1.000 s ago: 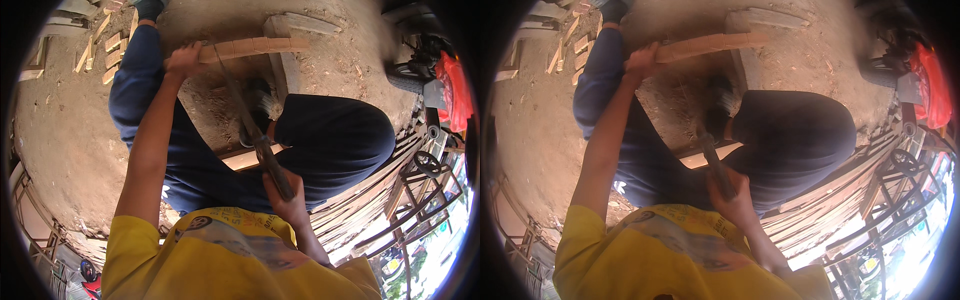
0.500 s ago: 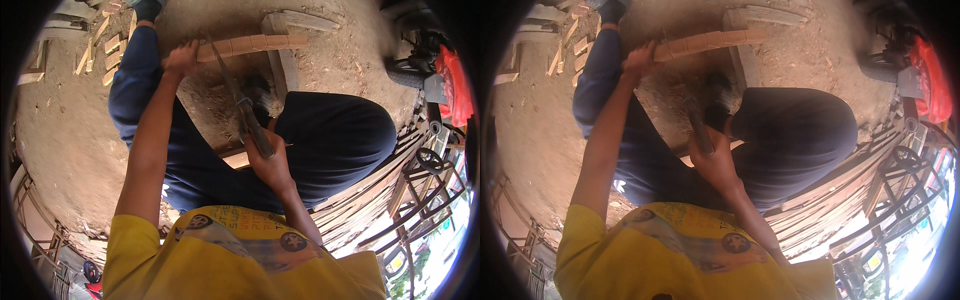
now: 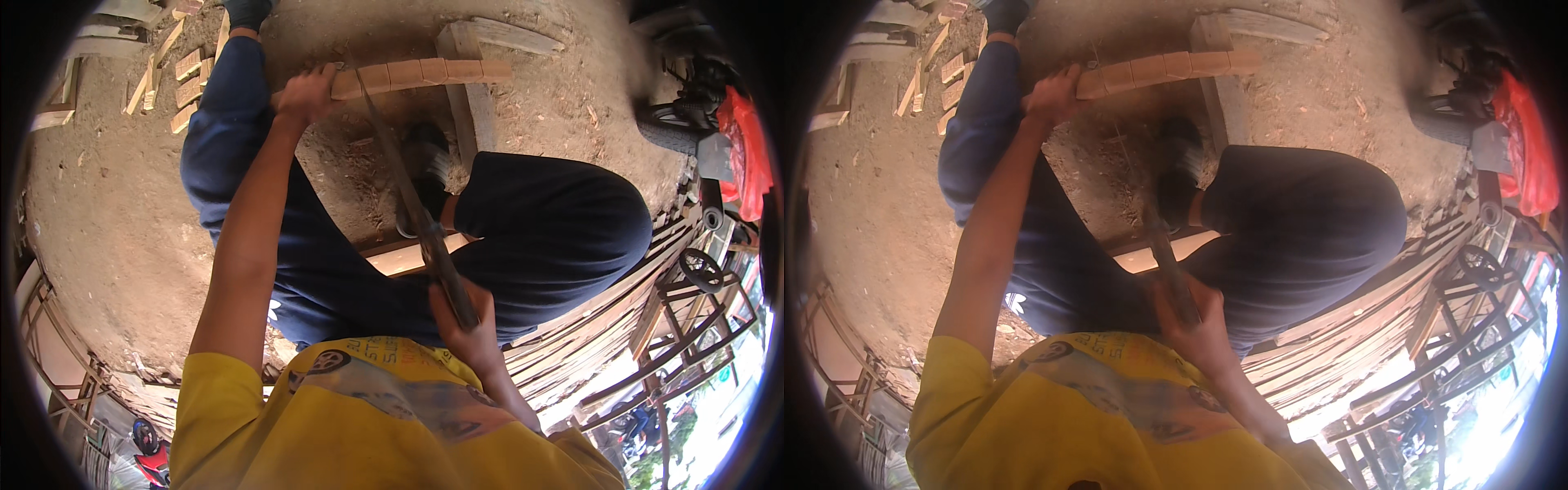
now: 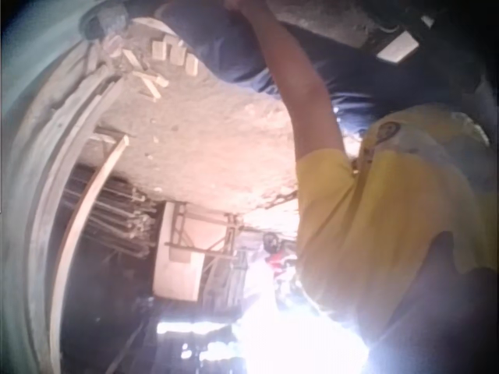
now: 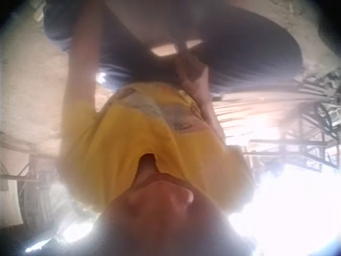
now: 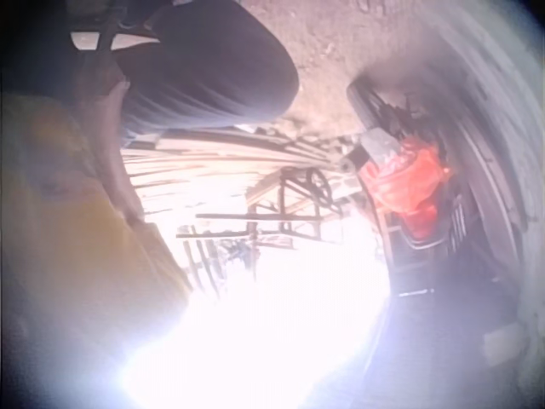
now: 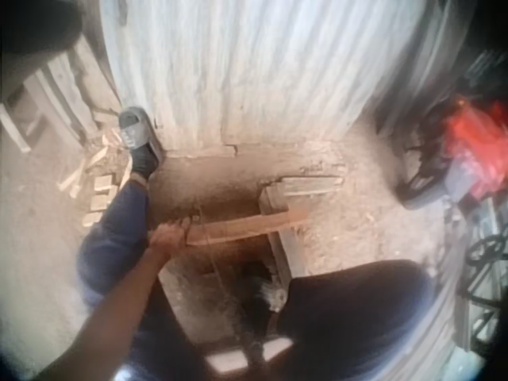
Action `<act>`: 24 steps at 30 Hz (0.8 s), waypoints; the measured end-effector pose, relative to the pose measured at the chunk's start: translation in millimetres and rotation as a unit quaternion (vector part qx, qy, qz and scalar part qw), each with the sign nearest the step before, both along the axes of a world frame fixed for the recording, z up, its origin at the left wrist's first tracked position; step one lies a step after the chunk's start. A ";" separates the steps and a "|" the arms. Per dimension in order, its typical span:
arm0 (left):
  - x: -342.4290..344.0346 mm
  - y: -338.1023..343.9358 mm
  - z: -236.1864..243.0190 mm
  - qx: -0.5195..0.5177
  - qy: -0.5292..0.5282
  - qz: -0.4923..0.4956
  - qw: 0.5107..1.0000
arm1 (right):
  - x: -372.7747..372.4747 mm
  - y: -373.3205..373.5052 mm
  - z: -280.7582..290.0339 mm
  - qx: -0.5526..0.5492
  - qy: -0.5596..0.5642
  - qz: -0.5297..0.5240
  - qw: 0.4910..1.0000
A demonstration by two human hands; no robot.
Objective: The person uses a hand saw to cut a small wooden plank placed between their legs. They hold the wood steady with their left hand and saw with their right hand, producing sawdust as the cut progresses.
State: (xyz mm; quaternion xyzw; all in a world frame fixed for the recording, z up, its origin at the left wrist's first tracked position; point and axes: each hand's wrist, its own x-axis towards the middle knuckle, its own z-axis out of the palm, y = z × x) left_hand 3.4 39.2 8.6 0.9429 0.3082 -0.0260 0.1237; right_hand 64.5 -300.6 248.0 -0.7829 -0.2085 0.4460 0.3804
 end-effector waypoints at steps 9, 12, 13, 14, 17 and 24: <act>6.1 -3.0 2.1 -0.021 0.004 -0.005 1.000 | 11.6 60.8 -54.6 0.084 0.009 -0.016 0.996; 0.8 -3.6 12.2 -0.031 0.061 0.009 0.998 | 2.1 20.9 -19.2 0.057 -0.008 -0.001 0.998; 0.6 -4.9 11.8 -0.030 0.054 0.008 0.998 | -1.0 8.9 -9.4 0.038 -0.020 0.000 0.999; 0.8 -5.0 11.2 -0.028 0.048 0.007 0.998 | -1.4 7.6 -12.1 0.044 -0.019 0.004 0.999; 5.9 -11.1 22.1 -0.048 0.047 0.015 0.998 | 2.9 22.5 -34.4 0.055 -0.020 0.004 0.998; -0.1 -3.1 8.7 -0.028 0.035 -0.007 0.999 | -12.5 24.2 -30.8 0.063 -0.016 -0.007 0.998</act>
